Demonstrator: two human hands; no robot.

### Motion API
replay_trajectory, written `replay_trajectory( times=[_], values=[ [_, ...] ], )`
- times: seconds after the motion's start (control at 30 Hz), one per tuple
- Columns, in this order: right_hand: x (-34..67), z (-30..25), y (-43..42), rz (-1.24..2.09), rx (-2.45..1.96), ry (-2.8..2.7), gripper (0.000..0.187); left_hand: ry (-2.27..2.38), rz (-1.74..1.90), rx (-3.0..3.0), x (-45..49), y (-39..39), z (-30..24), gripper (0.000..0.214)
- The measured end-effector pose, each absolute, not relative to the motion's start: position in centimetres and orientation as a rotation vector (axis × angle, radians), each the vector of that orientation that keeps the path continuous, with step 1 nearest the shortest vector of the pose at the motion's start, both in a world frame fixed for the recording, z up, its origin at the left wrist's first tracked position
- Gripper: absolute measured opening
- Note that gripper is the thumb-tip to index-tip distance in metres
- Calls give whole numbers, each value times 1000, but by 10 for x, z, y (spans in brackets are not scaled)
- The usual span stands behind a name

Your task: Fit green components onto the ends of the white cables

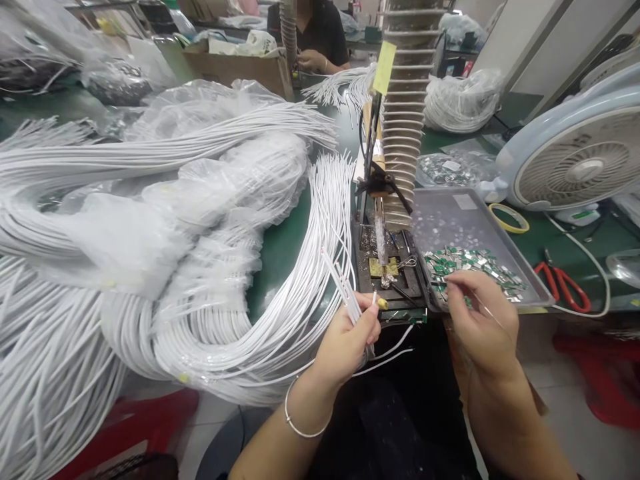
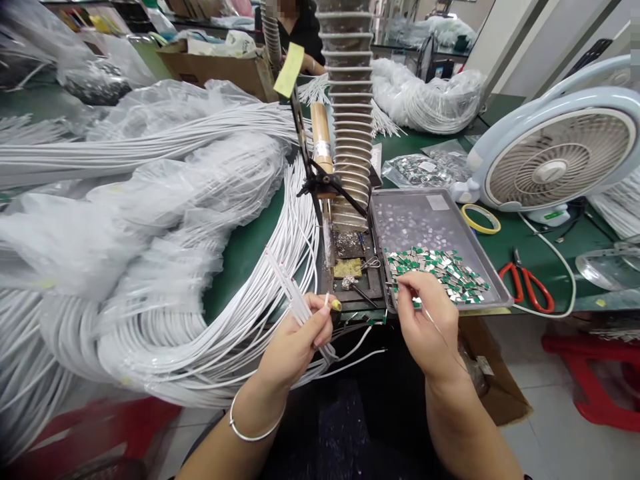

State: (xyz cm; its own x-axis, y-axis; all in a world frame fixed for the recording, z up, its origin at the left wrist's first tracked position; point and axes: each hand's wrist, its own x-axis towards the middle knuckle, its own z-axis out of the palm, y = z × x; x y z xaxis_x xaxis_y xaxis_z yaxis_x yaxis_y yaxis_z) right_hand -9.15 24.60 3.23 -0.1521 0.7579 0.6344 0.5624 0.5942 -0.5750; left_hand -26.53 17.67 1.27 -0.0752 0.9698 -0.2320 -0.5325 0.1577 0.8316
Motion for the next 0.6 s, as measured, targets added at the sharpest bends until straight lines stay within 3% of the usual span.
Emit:
replay_trajectory(
  times=[0.27,0.6],
  values=[
    [-117,29,229,396,-865,-1925,23,991,1388,552,-260,178,10,25],
    [-127,24,223,472,-861,-1929,22,959,1375,538,-259,181,14,25]
  ],
)
